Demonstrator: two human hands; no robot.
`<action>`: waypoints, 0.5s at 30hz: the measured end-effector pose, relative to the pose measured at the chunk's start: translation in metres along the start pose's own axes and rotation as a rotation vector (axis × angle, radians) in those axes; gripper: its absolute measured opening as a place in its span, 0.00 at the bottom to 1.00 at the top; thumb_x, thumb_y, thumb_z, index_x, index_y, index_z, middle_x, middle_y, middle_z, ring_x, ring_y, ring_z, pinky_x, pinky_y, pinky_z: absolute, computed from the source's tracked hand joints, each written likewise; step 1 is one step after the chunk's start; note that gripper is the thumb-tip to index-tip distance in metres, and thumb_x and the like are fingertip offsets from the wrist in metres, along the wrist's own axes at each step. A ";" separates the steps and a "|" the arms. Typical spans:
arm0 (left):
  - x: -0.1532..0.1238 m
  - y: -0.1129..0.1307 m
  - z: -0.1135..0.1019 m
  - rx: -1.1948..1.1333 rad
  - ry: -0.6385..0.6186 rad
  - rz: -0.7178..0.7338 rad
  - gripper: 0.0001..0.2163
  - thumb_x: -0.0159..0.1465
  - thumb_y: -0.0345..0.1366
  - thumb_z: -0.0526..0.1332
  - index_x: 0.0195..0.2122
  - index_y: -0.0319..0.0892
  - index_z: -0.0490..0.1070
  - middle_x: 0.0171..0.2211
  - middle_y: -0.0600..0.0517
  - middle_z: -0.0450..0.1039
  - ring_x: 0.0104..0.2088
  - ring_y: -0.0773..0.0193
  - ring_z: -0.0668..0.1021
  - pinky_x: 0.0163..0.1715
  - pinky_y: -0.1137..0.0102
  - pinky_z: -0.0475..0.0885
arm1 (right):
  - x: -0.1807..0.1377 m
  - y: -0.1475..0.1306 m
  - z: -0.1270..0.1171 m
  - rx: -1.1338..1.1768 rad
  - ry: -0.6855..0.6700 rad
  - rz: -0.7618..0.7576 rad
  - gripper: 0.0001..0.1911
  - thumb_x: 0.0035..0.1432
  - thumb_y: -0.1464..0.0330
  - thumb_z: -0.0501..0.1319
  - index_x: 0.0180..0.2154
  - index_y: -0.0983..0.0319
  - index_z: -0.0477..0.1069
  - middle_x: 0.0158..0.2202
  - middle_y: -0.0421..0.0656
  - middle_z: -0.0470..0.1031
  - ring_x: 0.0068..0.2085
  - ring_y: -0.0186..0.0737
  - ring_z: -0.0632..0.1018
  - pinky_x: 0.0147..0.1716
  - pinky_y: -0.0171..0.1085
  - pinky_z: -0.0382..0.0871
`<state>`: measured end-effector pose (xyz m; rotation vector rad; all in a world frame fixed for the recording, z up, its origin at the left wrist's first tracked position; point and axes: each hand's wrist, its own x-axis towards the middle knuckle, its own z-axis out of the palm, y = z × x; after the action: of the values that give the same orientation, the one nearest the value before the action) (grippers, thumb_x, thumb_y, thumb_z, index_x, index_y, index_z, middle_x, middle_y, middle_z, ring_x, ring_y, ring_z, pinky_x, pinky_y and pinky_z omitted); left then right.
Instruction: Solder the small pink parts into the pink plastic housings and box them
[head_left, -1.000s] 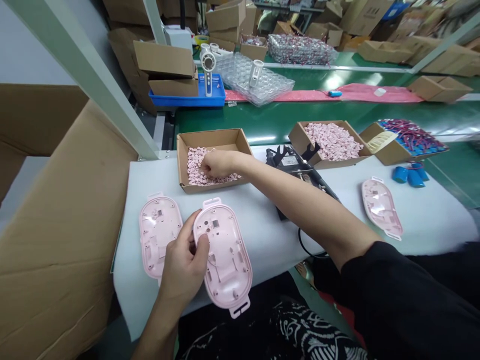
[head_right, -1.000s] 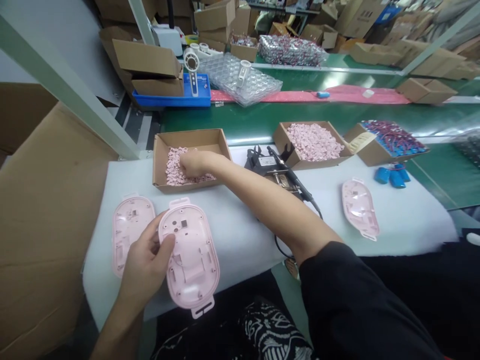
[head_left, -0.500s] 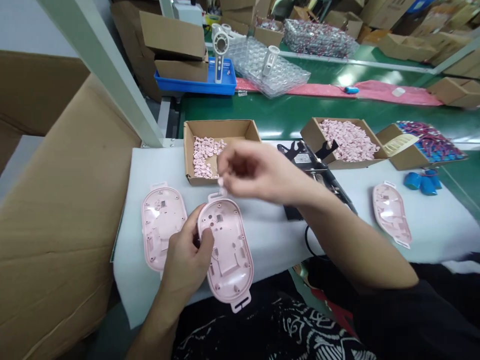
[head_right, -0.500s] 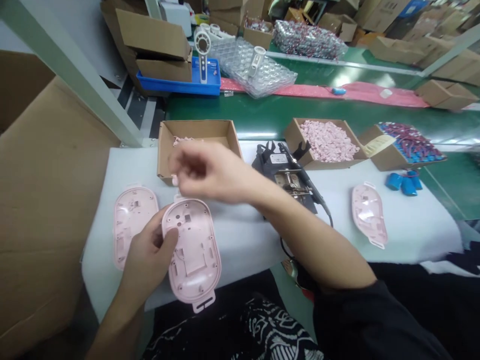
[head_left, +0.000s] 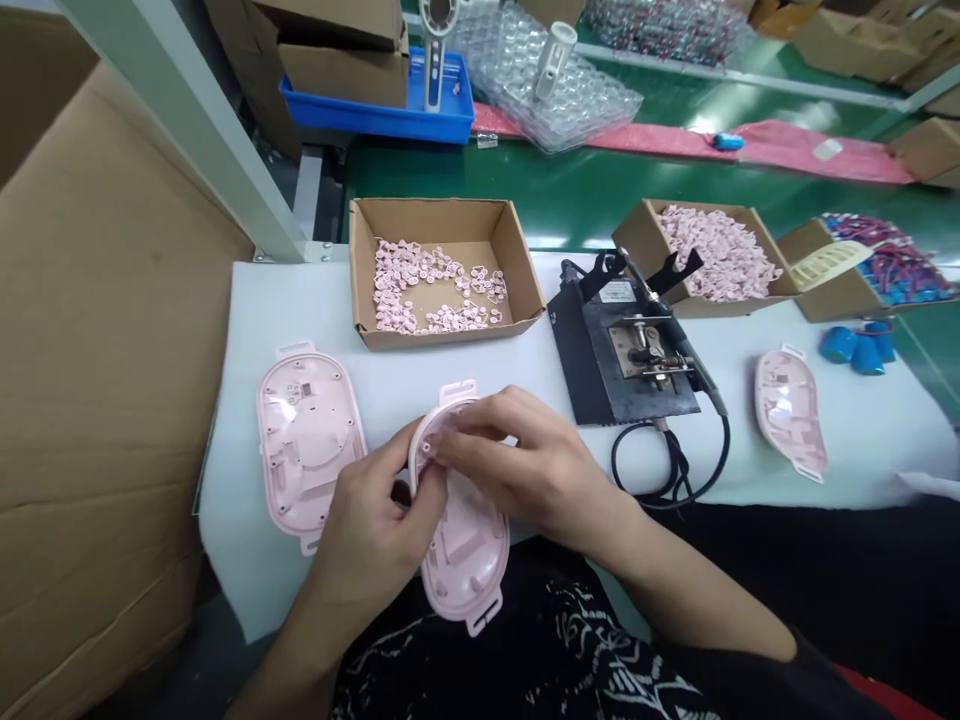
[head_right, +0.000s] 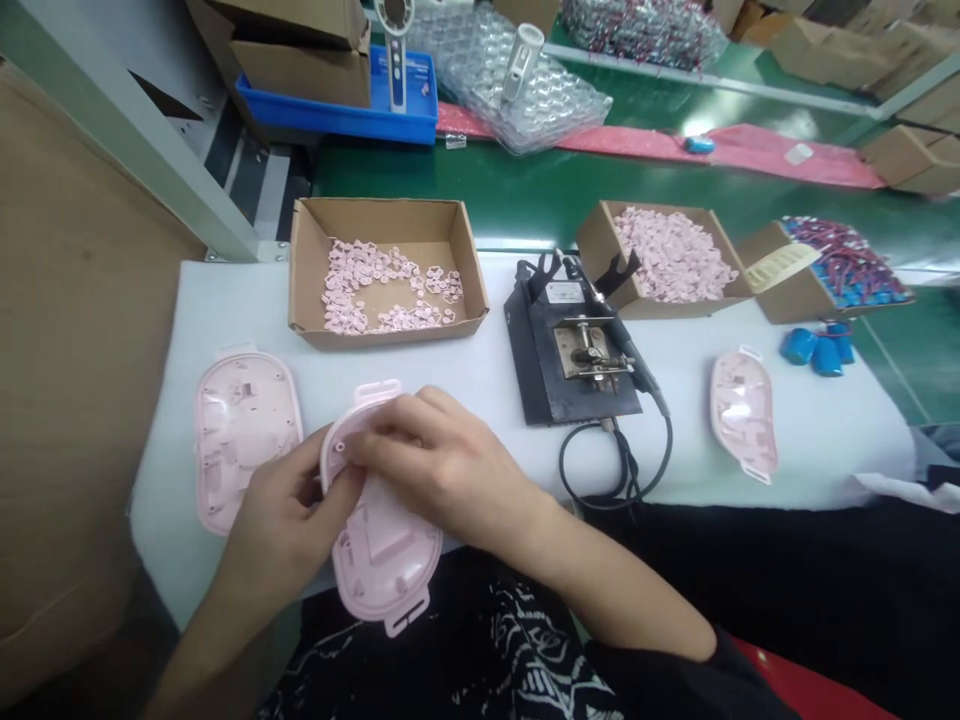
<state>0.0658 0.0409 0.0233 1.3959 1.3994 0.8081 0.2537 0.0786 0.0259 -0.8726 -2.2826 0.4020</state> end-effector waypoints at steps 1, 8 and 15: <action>0.000 0.000 0.000 -0.007 -0.009 0.008 0.16 0.70 0.40 0.61 0.57 0.45 0.75 0.36 0.52 0.80 0.31 0.64 0.79 0.27 0.73 0.74 | -0.001 0.000 0.001 -0.064 0.035 0.007 0.09 0.67 0.73 0.63 0.47 0.60 0.75 0.41 0.44 0.73 0.39 0.38 0.70 0.38 0.39 0.72; -0.003 0.005 0.004 -0.028 -0.046 0.006 0.14 0.70 0.39 0.60 0.54 0.45 0.77 0.32 0.53 0.79 0.28 0.66 0.77 0.26 0.72 0.72 | -0.008 0.004 0.002 0.217 0.082 0.201 0.21 0.66 0.70 0.64 0.58 0.53 0.66 0.54 0.47 0.68 0.56 0.47 0.72 0.54 0.50 0.74; -0.001 0.010 0.013 0.041 -0.094 -0.052 0.15 0.67 0.37 0.59 0.53 0.43 0.76 0.29 0.54 0.78 0.28 0.63 0.79 0.26 0.70 0.72 | -0.008 0.010 -0.017 0.518 -0.095 0.270 0.22 0.67 0.75 0.59 0.60 0.55 0.65 0.52 0.44 0.74 0.46 0.38 0.77 0.44 0.39 0.77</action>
<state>0.0814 0.0386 0.0289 1.4053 1.3810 0.6756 0.2742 0.0816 0.0298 -0.8964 -1.9955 1.1167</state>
